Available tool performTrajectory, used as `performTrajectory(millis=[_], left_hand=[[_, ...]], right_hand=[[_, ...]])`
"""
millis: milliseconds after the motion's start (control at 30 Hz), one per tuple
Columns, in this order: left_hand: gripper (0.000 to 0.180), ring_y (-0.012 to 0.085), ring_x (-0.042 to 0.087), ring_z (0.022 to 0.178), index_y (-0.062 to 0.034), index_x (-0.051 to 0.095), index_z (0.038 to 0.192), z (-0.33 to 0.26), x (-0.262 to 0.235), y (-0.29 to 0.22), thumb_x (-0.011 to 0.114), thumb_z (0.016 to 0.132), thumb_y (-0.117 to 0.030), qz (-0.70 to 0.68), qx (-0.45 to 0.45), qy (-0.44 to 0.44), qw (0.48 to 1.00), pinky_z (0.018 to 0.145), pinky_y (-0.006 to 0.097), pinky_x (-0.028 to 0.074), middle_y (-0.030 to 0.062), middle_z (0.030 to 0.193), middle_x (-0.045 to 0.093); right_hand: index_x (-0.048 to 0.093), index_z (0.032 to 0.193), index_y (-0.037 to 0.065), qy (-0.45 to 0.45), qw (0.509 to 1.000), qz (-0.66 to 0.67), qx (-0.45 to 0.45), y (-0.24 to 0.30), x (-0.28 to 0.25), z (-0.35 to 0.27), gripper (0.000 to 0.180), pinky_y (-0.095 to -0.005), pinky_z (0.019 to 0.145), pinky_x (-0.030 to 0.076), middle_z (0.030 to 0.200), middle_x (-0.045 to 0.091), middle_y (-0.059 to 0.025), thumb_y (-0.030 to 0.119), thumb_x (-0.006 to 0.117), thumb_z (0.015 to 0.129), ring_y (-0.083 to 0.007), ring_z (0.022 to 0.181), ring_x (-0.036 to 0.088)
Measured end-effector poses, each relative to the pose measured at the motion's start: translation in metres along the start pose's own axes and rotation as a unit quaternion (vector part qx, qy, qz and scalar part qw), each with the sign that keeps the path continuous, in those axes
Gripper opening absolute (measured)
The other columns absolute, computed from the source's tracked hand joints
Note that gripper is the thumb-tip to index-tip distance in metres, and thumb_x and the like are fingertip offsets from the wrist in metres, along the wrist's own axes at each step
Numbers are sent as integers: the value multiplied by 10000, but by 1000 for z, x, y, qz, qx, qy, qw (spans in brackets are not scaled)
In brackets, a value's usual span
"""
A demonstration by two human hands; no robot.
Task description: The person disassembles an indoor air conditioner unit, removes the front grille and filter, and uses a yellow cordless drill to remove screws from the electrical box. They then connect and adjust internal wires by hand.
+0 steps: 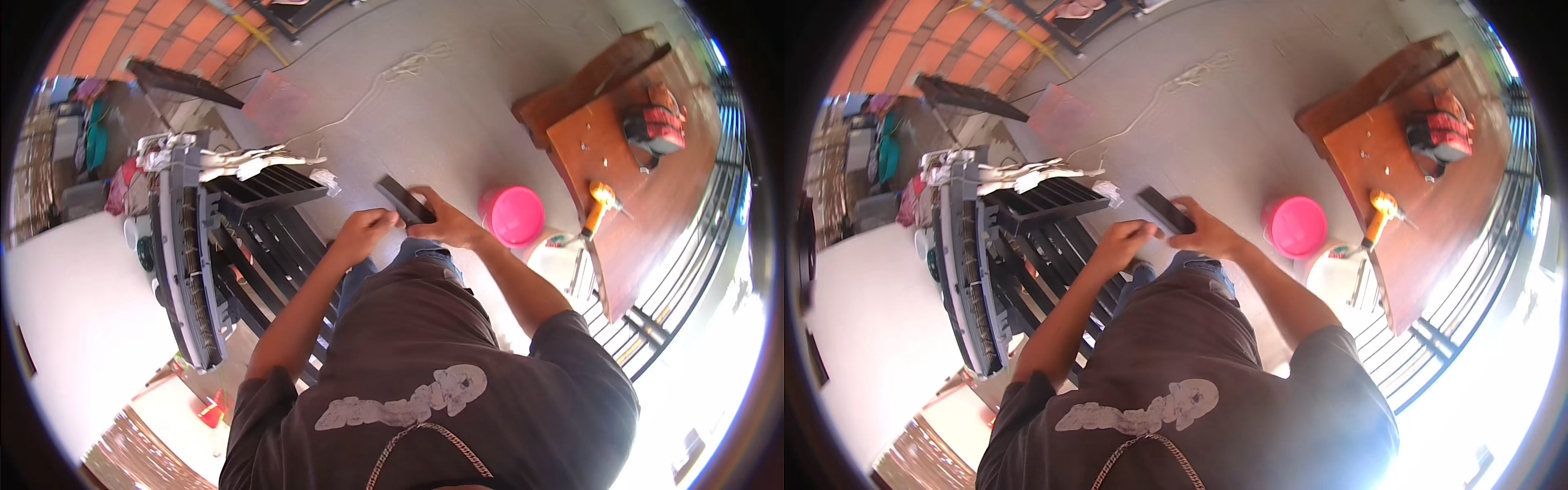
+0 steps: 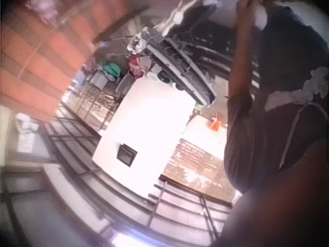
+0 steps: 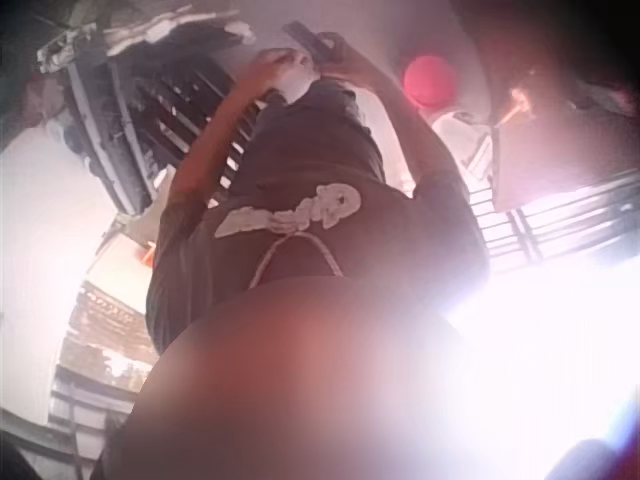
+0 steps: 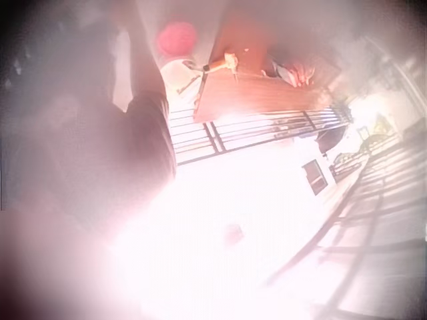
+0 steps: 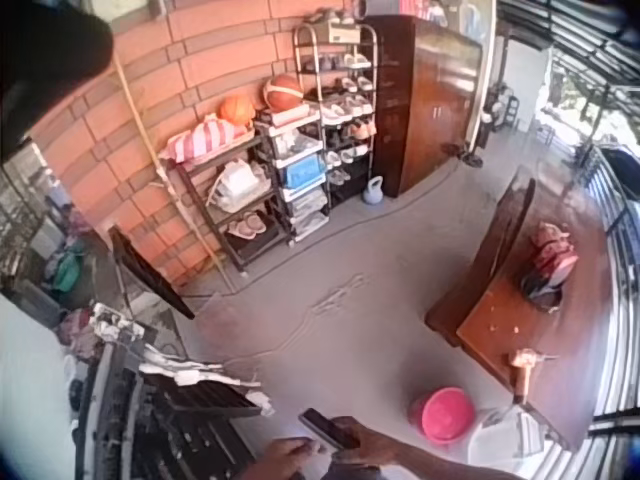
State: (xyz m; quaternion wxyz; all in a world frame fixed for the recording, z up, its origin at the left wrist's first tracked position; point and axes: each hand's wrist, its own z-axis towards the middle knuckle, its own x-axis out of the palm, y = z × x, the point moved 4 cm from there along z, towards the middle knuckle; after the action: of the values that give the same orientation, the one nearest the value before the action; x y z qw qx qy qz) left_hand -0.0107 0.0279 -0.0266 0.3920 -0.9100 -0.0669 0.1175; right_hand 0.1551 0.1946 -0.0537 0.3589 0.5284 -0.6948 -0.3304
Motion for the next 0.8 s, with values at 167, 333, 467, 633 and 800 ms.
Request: performTrajectory(millis=[167,333,467,633,800], left_hand=[[401,315,814,862,-69,840,1014,65,74,65,877,943,-463,317,30,166,933,803,453,606,190,960,829],[258,356,799,962,-81,798,917,81,132,84,833,906,-336,384,44,239,891,854,487,609,185,967,823],[149,413,766,949,-61,739,852,86,158,70,760,883,-206,394,184,166,885,850,540,596,175,953,782],[145,436,746,952,-42,705,842,75,163,61,753,892,-169,371,230,132,890,857,547,590,182,961,753],[181,415,754,908,-44,734,940,81,135,72,788,935,-217,357,140,155,910,819,539,589,162,902,744]], right_hand=[[543,1645,104,78,965,45,246,-96,-10,-100,834,-307,786,492,1037,691,-30,386,931,963,-115,917,607],[592,1686,207,36,952,35,301,-137,5,-167,943,-315,837,532,1174,760,-59,680,889,925,-153,989,641],[660,1614,173,34,939,30,342,-154,13,-168,957,-343,775,575,1170,786,-110,767,860,890,-203,886,687],[696,1511,44,-81,916,-104,379,-175,30,-105,1038,-484,969,627,1339,776,-267,876,732,892,-384,1151,781],[717,1464,14,-160,933,-157,281,-162,43,-87,954,-500,1130,567,1379,754,-284,803,746,929,-400,1237,747]])
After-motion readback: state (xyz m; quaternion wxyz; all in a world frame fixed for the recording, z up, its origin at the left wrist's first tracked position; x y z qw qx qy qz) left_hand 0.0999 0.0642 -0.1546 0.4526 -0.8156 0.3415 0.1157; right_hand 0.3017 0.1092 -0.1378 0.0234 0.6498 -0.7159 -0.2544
